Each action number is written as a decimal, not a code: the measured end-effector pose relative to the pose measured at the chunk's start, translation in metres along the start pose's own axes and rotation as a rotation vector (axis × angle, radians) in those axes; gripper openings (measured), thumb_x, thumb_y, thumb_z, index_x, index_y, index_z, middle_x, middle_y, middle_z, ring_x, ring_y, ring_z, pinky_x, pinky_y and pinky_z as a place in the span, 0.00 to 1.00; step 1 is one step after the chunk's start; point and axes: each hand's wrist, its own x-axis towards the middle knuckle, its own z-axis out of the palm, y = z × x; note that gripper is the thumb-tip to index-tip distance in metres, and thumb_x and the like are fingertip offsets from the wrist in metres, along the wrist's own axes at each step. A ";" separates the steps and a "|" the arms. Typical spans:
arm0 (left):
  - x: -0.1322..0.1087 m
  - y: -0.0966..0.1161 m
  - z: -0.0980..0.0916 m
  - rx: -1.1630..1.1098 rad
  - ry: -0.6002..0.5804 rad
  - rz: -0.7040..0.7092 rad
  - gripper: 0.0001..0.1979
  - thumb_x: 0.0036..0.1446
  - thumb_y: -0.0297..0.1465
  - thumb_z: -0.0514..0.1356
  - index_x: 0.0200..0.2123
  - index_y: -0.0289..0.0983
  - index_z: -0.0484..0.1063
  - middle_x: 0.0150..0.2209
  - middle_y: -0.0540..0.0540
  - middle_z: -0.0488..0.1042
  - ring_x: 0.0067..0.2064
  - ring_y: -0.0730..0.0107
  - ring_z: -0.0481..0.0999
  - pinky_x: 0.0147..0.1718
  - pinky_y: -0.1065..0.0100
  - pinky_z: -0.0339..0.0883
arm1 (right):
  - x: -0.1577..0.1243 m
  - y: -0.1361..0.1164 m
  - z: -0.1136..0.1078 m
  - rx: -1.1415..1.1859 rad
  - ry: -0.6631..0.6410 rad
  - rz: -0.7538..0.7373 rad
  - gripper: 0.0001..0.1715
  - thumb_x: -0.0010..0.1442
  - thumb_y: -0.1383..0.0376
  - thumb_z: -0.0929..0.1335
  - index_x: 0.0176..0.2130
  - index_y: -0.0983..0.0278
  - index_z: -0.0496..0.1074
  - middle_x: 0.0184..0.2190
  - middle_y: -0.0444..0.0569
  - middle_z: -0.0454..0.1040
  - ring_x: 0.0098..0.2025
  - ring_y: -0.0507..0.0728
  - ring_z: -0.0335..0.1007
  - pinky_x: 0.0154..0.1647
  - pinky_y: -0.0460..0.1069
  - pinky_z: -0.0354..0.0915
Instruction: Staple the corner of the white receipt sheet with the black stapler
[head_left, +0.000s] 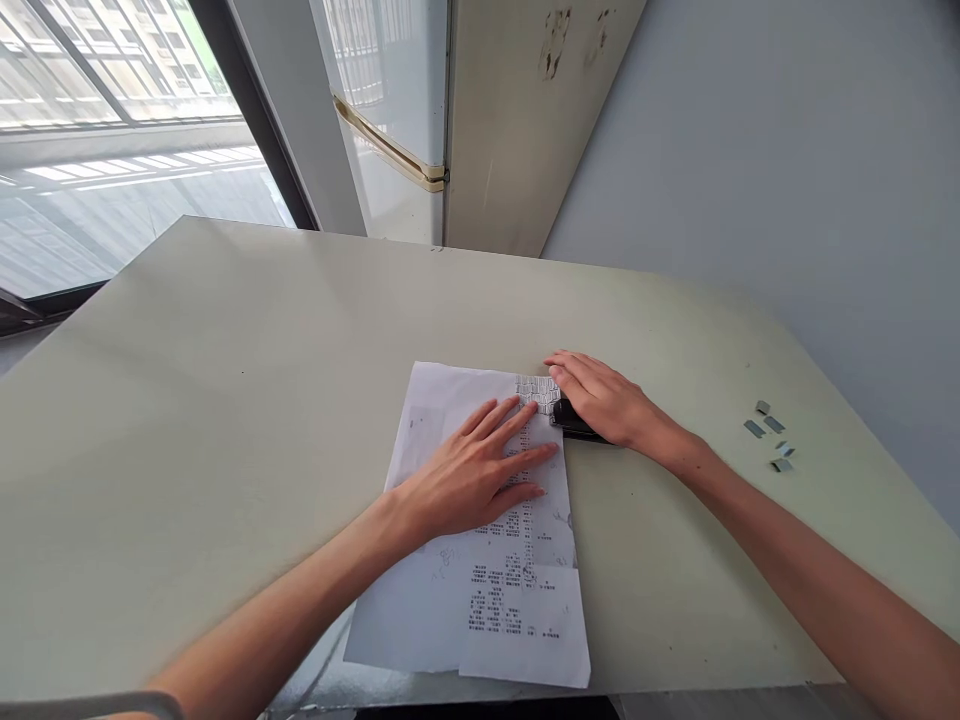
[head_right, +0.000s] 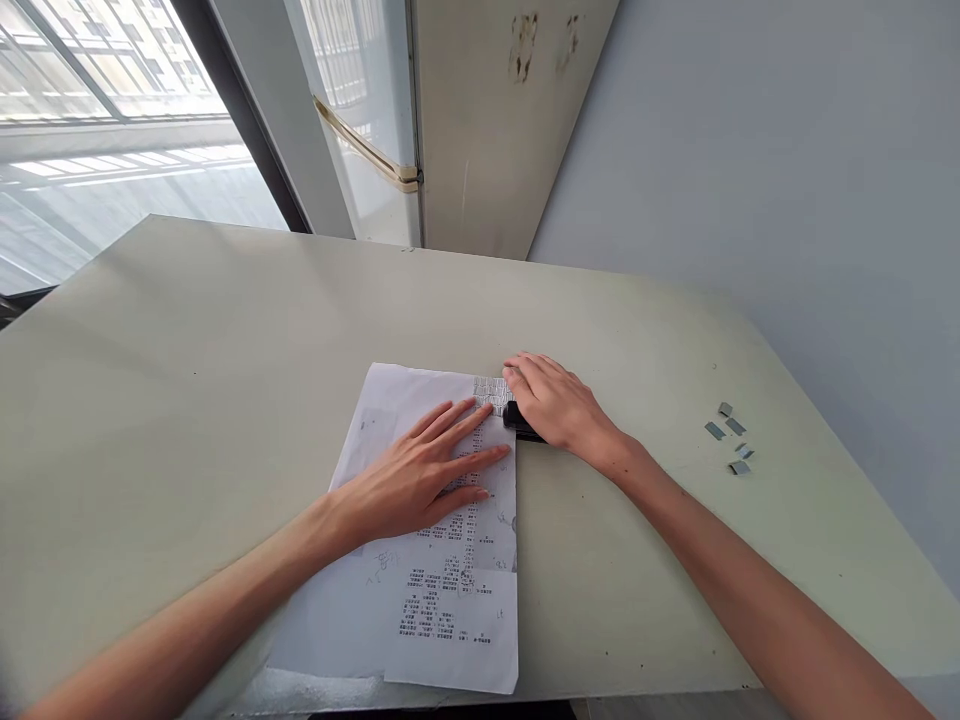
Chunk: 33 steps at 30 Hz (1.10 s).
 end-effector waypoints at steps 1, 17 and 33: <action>0.000 0.000 0.000 -0.002 0.000 0.001 0.25 0.75 0.46 0.53 0.68 0.43 0.69 0.77 0.40 0.51 0.78 0.47 0.48 0.74 0.43 0.49 | 0.000 0.000 0.000 -0.001 0.002 0.001 0.29 0.75 0.51 0.53 0.62 0.54 0.71 0.70 0.45 0.69 0.74 0.65 0.58 0.74 0.65 0.56; 0.000 -0.002 0.001 -0.032 0.003 0.002 0.25 0.75 0.45 0.55 0.68 0.44 0.69 0.77 0.41 0.50 0.78 0.46 0.47 0.75 0.43 0.48 | -0.002 0.001 0.000 -0.019 -0.005 0.011 0.31 0.75 0.51 0.53 0.64 0.55 0.71 0.72 0.44 0.66 0.76 0.63 0.54 0.76 0.62 0.53; 0.001 -0.001 0.000 -0.021 0.003 -0.001 0.25 0.75 0.46 0.54 0.68 0.43 0.70 0.77 0.41 0.51 0.78 0.46 0.47 0.74 0.43 0.50 | -0.004 -0.001 -0.002 0.005 -0.028 0.034 0.30 0.75 0.49 0.53 0.63 0.53 0.72 0.73 0.44 0.65 0.77 0.63 0.52 0.76 0.65 0.52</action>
